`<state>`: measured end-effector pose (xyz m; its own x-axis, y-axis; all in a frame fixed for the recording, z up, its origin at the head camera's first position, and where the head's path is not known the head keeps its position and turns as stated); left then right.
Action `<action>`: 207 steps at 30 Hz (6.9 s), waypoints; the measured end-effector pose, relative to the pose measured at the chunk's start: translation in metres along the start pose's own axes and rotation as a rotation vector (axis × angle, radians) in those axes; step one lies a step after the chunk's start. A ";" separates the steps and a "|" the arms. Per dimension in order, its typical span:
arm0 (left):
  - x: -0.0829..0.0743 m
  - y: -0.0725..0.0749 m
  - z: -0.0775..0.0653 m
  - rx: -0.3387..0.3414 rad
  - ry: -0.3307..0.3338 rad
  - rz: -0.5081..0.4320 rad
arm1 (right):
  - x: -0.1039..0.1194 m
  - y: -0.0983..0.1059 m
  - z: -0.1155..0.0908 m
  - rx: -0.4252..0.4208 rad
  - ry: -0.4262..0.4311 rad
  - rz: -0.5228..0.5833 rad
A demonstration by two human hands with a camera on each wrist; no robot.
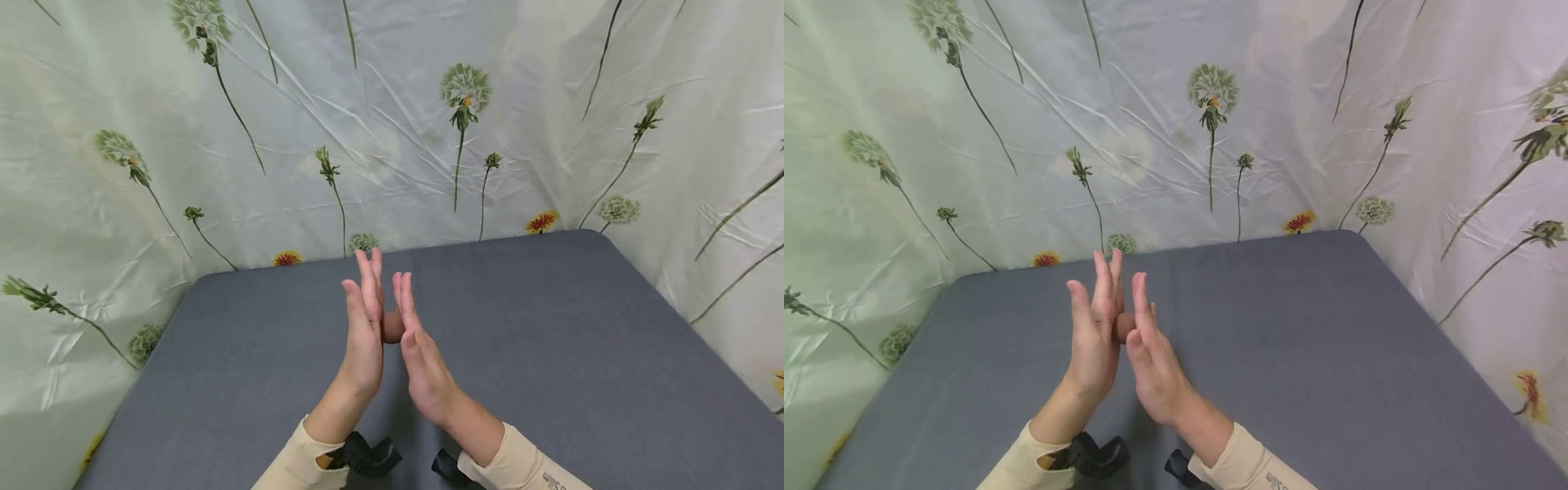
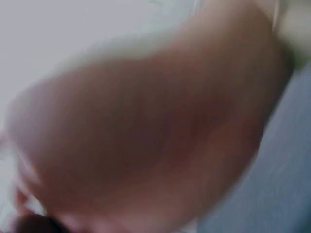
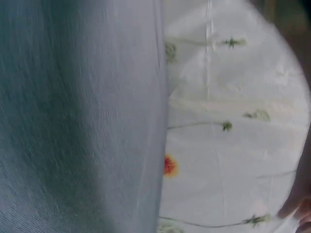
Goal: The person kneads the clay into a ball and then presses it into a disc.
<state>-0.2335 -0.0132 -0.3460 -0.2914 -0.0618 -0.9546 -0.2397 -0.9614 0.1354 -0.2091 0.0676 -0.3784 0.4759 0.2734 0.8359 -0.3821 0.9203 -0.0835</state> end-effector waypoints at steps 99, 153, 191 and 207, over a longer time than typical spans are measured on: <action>0.042 -0.009 -0.008 0.041 0.164 0.048 | -0.002 -0.003 -0.011 -0.036 -0.103 -0.134; 0.056 0.029 -0.002 0.071 0.200 0.007 | -0.016 0.070 -0.021 -0.063 -0.377 -0.296; 0.074 0.084 -0.047 0.153 0.381 -0.010 | -0.022 0.195 -0.062 0.021 -0.737 -0.740; 0.074 0.100 -0.050 0.045 0.395 0.066 | -0.022 0.192 -0.061 -0.003 -0.726 -0.737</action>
<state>-0.2326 -0.1276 -0.4160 0.0692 -0.2294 -0.9709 -0.2749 -0.9399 0.2025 -0.2449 0.2552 -0.4458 -0.0014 -0.5922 0.8058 -0.1870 0.7917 0.5815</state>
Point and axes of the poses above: each hand's wrist, its own z-axis towards the middle knuckle, its own y-axis out of the back of the hand, x = y × z, the point moved 6 cm from there along z, towards the middle knuckle, and after that the axes turned 12 degrees about z, right-handed, at the moved point
